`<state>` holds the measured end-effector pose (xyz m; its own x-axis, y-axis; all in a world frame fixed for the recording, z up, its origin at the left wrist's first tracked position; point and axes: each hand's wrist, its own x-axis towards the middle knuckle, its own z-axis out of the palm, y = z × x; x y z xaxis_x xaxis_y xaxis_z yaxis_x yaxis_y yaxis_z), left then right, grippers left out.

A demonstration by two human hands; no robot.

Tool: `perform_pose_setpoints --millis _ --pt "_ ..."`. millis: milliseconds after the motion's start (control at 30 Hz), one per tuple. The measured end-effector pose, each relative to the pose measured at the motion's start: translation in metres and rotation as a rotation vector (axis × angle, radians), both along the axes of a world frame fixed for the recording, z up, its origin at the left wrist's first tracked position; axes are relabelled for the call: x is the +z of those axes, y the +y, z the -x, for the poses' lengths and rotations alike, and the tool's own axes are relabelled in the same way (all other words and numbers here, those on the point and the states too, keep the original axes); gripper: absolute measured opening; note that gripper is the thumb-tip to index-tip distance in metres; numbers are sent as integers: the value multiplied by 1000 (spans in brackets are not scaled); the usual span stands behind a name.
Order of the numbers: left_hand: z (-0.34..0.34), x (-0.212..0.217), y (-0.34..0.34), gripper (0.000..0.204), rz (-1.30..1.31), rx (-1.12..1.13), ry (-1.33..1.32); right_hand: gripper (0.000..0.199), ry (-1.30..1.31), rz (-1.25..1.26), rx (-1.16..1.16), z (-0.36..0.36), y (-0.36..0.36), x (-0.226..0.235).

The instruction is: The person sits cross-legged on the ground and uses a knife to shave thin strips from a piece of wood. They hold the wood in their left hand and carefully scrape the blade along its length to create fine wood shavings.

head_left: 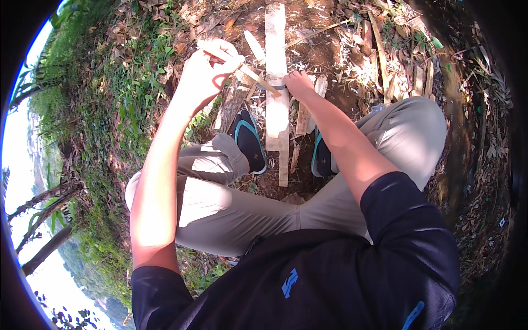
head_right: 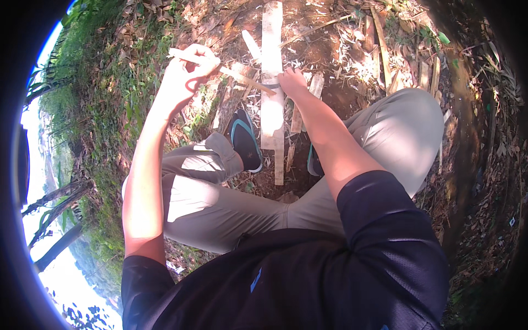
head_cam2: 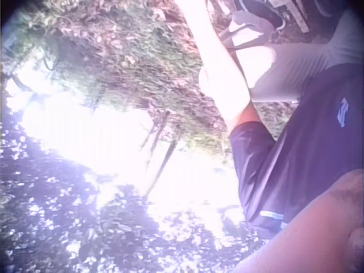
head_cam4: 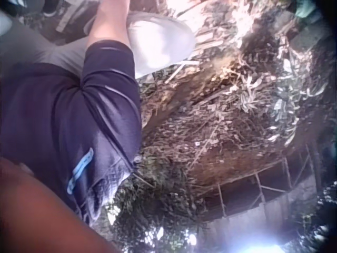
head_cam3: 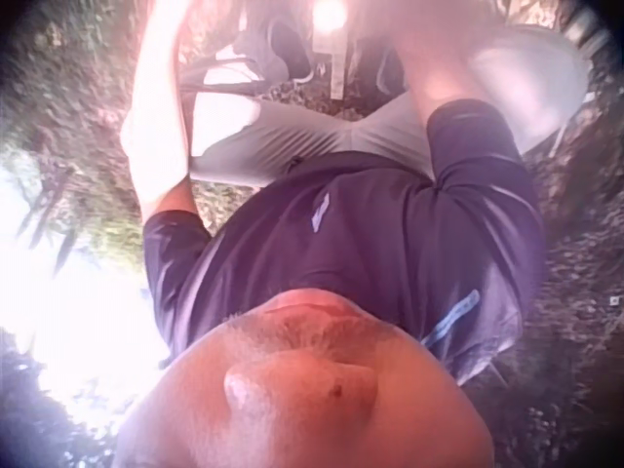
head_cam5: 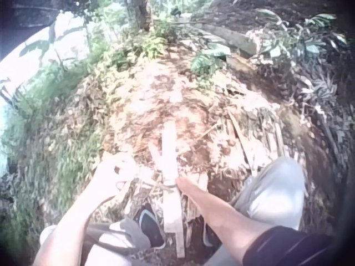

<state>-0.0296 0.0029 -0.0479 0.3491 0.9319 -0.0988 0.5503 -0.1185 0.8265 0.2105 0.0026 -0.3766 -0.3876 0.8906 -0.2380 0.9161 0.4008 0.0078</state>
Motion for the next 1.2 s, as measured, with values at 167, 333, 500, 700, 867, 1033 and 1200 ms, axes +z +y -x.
perform_pose_setpoints --millis 167,333,500,700,867,1033,1200 --pt "10 -3 -1 30 -32 28 90 39 54 257 -35 1 0 33" --pt "6 -13 7 35 -162 0 -16 33 67 496 -268 -6 6 99" --pt "-11 -12 1 34 19 -29 10 31 445 457 -571 -12 -35 166" --pt "-26 -45 0 44 -234 -47 -140 51 949 741 -965 30 -93 154" --pt "-28 -39 -9 41 -277 -158 -123 47 618 459 -697 42 -106 136" --pt "-29 -37 -2 35 -308 -173 -144 36 323 398 -280 31 -86 104" --pt "-2 -44 12 30 -313 -67 57 30 282 463 -245 49 -71 132"
